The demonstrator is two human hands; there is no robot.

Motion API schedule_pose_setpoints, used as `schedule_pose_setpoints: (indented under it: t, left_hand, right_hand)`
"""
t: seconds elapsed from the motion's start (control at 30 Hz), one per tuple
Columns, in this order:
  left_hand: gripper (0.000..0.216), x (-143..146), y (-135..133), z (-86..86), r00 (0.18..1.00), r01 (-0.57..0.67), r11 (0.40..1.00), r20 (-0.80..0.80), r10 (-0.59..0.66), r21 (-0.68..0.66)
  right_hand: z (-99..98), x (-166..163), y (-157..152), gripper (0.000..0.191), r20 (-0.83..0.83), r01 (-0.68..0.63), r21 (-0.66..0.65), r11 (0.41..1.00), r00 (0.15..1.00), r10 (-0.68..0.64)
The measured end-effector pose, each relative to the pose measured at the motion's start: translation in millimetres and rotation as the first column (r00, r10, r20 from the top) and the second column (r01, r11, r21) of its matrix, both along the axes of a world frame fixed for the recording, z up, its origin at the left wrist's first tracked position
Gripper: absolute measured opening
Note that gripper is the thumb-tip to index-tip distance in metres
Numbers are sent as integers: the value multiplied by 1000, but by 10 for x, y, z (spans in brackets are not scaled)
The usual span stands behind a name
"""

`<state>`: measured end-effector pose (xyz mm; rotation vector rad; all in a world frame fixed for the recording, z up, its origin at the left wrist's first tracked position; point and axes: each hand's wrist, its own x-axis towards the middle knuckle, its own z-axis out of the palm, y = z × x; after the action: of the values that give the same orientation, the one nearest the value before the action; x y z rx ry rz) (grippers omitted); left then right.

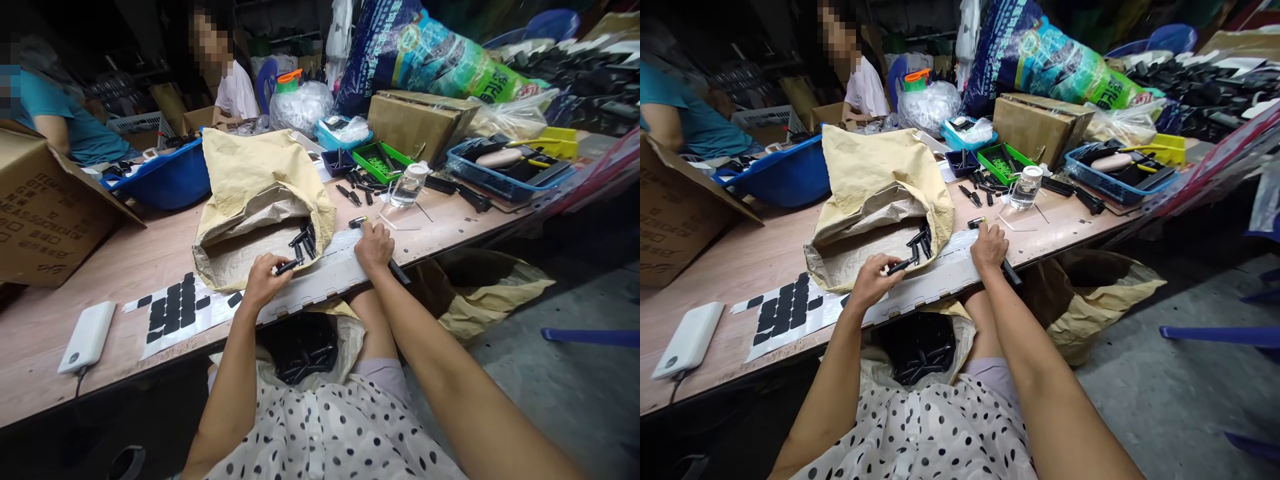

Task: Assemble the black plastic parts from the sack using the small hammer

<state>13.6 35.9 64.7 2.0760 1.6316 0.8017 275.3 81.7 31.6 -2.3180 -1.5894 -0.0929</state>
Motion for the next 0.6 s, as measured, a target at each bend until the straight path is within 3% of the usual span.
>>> schedule_pose_setpoints:
  t: [0.1,0.3,0.47,0.53,0.6]
  left_hand:
    - [15,-154,-150,-92,991,135,990,23,-134,-37]
    - [19,-182,-196,-367,994,93,995,64,-91,-29]
    - [15,-145,-200,-408,995,78,997,57,-79,7]
    - [12,-135,-201,-414,995,76,997,57,-76,0]
    - [10,-131,-197,-426,995,86,996,53,-85,-14]
  right_hand:
    - [-18,9,-3,40,-2,9,2,1000,1000,-9]
    - [-38,72,32,40,-55,21,38,999,998,-19]
    - [140,78,-119,43,-243,114,163,980,967,-72]
    - [226,-6,-305,42,-322,73,272,960,947,19]
    - [276,-157,-539,40,-389,-44,357,933,901,191]
